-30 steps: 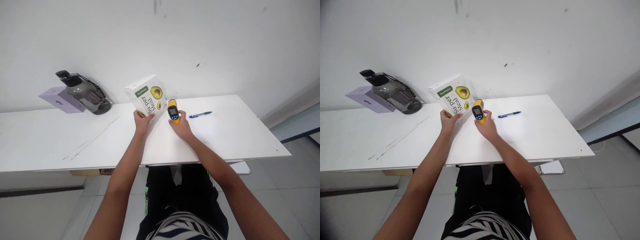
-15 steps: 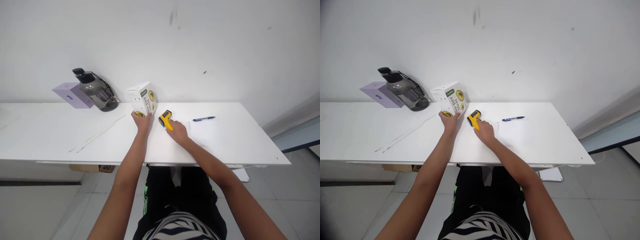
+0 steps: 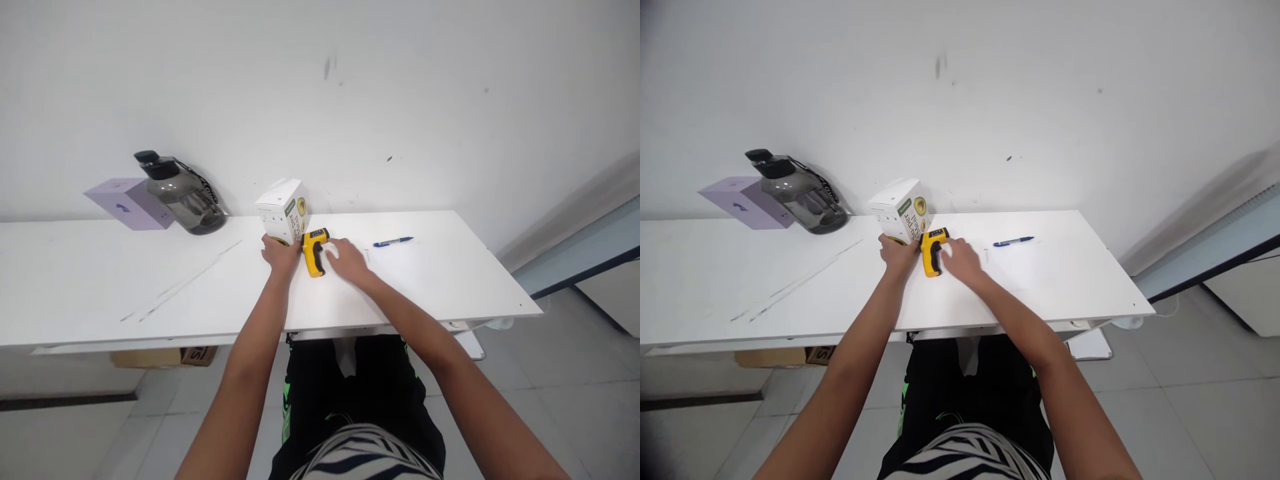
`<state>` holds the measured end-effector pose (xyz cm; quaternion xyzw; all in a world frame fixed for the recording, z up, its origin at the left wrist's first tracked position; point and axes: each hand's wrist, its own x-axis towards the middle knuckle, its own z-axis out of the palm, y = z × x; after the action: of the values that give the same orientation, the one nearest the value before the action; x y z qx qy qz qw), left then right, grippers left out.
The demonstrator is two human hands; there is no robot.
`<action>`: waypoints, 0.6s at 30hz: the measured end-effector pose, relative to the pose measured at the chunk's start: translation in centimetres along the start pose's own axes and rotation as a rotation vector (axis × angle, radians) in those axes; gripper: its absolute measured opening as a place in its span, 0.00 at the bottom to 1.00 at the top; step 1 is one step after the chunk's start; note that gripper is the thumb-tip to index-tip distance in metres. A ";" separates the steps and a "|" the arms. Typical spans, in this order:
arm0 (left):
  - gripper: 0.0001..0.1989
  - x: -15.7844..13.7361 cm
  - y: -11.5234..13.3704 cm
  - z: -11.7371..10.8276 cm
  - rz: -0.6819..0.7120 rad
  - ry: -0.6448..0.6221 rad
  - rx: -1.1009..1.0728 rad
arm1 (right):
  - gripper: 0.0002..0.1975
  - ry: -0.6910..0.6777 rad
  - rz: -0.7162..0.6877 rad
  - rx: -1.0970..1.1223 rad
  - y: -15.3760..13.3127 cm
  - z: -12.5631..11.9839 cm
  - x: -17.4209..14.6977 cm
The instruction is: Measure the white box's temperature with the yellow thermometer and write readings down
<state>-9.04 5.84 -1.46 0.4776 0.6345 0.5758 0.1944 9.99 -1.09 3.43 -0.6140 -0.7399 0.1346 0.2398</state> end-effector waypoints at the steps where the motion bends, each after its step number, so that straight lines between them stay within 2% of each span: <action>1: 0.37 0.0 0.2 0.0 -0.042 0.045 0.050 | 0.20 0.060 0.021 -0.053 1.7 -1.1 0.1; 3: 0.38 0.1 0.6 0.2 -0.097 0.114 0.131 | 0.21 0.100 0.062 -0.233 5.3 -3.3 0.3; 6: 0.38 0.2 1.2 0.2 -0.103 0.105 0.159 | 0.22 0.000 0.110 -0.478 10.3 -5.6 0.3; 8: 0.39 0.2 1.4 0.2 -0.111 0.100 0.135 | 0.20 -0.063 0.123 -0.560 12.5 -6.0 0.1; 11: 0.42 0.0 1.8 0.1 -0.089 0.117 0.072 | 0.20 -0.017 0.091 -0.624 13.7 -5.2 -0.3; 14: 0.45 -0.7 2.7 -0.2 0.098 0.169 0.062 | 0.19 0.017 0.102 -0.682 13.2 -4.2 -0.4; 18: 0.37 -3.4 5.0 -0.4 0.540 0.156 0.106 | 0.18 0.018 0.169 -0.727 12.2 -3.4 -0.1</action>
<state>-5.88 2.22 2.18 0.5929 0.5267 0.6077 -0.0409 22.03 1.08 0.28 -0.7191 -0.6839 -0.1231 0.0006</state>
